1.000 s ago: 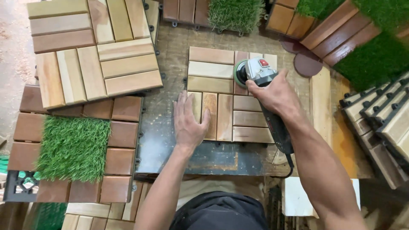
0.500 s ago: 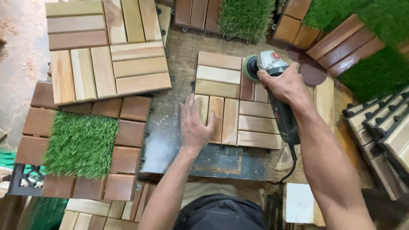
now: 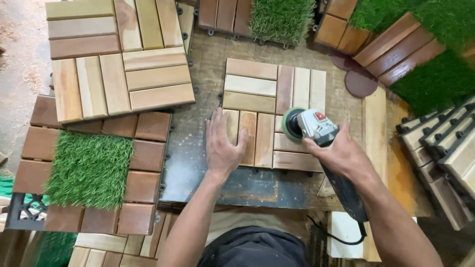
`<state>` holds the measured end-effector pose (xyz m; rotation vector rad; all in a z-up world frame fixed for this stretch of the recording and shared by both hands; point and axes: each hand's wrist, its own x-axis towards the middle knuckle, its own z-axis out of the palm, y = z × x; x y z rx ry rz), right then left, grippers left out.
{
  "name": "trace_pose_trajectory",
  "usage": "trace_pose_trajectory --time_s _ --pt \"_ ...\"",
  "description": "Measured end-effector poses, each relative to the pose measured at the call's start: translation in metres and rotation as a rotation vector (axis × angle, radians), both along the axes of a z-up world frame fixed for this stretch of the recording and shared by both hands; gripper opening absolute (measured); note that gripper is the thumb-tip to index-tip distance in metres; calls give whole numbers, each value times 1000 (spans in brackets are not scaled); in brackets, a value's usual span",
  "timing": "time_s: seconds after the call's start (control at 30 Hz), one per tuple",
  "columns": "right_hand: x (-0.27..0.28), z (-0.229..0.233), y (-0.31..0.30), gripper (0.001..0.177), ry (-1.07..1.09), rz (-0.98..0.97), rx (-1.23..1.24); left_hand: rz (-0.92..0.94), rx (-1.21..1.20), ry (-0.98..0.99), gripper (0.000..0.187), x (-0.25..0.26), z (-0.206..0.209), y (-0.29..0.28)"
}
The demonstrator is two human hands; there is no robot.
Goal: Sanding the surface of interlocking wooden deck tiles using a handheld power sander.
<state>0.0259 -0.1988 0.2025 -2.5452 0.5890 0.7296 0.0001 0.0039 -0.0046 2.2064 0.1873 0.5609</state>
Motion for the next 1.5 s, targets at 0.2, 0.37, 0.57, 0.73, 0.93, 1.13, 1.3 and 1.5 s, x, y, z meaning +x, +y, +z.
trace_pose_trajectory --time_s 0.2,0.37,0.57,0.73,0.93,1.13,1.3,1.5 --pt "-27 -19 3 87 154 114 -9 -64 -155 57 79 -2 9 7" --pt "-15 -27 19 94 135 221 -51 -104 -247 58 82 -6 11 12" --pt "23 -16 53 90 -48 272 -82 -103 -293 27 81 -7 10 14" --pt "51 -32 49 90 -154 256 -24 -75 -316 -20 77 -7 2 13" --pt "19 -30 61 89 -67 318 -26 -148 -458 144 80 -10 24 30" --pt "-32 -29 60 86 117 425 -72 -302 -747 426 96 -7 40 60" --pt "-43 -41 53 83 124 487 -71 -401 -812 439 99 -4 39 75" --pt "-4 -39 56 85 44 380 -62 -440 -734 455 98 -8 46 75"
